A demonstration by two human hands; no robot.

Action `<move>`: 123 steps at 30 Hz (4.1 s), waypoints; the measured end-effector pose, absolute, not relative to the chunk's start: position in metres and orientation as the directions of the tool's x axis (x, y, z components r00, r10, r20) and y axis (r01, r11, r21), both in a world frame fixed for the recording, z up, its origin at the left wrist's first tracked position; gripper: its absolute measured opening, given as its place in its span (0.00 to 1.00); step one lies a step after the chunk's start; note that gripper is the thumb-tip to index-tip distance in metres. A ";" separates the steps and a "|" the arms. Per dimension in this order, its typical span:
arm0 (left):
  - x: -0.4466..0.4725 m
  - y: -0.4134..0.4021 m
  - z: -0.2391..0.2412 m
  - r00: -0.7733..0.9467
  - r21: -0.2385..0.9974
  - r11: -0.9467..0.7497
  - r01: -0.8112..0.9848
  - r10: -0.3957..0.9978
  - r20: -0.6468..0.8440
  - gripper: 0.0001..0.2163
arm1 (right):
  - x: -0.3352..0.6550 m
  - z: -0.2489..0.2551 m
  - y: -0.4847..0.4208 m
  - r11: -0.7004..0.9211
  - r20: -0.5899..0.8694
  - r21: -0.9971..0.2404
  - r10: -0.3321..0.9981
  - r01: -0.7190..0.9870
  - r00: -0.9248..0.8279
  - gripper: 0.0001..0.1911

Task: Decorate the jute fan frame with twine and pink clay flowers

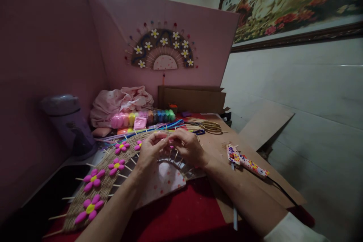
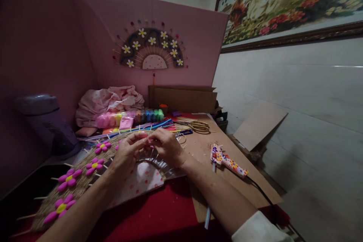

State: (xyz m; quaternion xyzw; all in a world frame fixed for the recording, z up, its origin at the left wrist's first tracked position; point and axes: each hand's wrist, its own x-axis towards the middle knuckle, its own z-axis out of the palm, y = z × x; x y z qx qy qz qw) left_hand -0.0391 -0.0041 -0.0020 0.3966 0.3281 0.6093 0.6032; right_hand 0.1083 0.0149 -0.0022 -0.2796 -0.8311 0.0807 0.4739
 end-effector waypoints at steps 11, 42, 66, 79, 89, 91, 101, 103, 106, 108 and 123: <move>-0.037 -0.005 -0.001 0.032 0.868 -0.004 -0.496 0.999 0.023 0.18 | 0.111 0.002 0.015 0.829 0.724 -0.415 0.550 0.375 -0.415 0.03; -0.045 -0.006 0.000 0.167 0.950 -0.085 -0.300 0.976 0.140 0.17 | 0.103 0.002 0.018 0.669 0.659 -0.741 0.708 -0.057 -0.255 0.08; -0.045 -0.005 0.004 0.000 0.843 -0.032 -0.537 0.999 0.038 0.10 | 0.098 -0.004 0.017 0.342 0.404 -0.899 0.888 -0.272 -0.221 0.11; -0.041 -0.005 -0.004 0.225 0.883 0.058 -0.466 0.973 0.055 0.16 | 0.097 -0.004 0.016 0.623 0.634 -0.774 0.765 -0.116 -0.114 0.06; -0.041 -0.005 -0.003 0.144 0.891 -0.020 -0.453 0.985 0.096 0.17 | 0.101 0.000 0.016 0.572 0.572 -0.819 0.809 -0.041 -0.135 0.08; -0.041 -0.005 -0.003 0.136 0.885 -0.022 -0.466 0.986 0.096 0.18 | 0.101 0.000 0.016 0.615 0.610 -0.788 0.778 -0.016 -0.150 0.07; -0.043 -0.007 -0.001 0.198 0.911 0.036 -0.410 0.979 0.050 0.19 | 0.110 -0.010 0.013 0.841 0.795 -0.420 0.522 0.342 -0.307 0.11; -0.043 -0.006 -0.001 0.203 0.899 0.044 -0.437 0.978 0.051 0.18 | 0.109 -0.010 0.012 0.836 0.787 -0.433 0.533 0.337 -0.311 0.13; -0.043 -0.006 0.000 0.199 0.890 0.046 -0.454 0.979 0.051 0.17 | 0.106 -0.008 0.012 0.830 0.780 -0.505 0.557 0.238 -0.284 0.15; -0.042 -0.007 0.001 0.188 0.895 0.040 -0.444 0.981 0.049 0.18 | 0.103 -0.006 0.011 0.819 0.773 -0.541 0.574 0.192 -0.270 0.13; -0.041 -0.008 0.002 0.242 0.871 0.087 -0.484 0.970 0.037 0.16 | 0.102 -0.003 0.015 0.747 0.728 -0.644 0.665 0.165 -0.167 0.03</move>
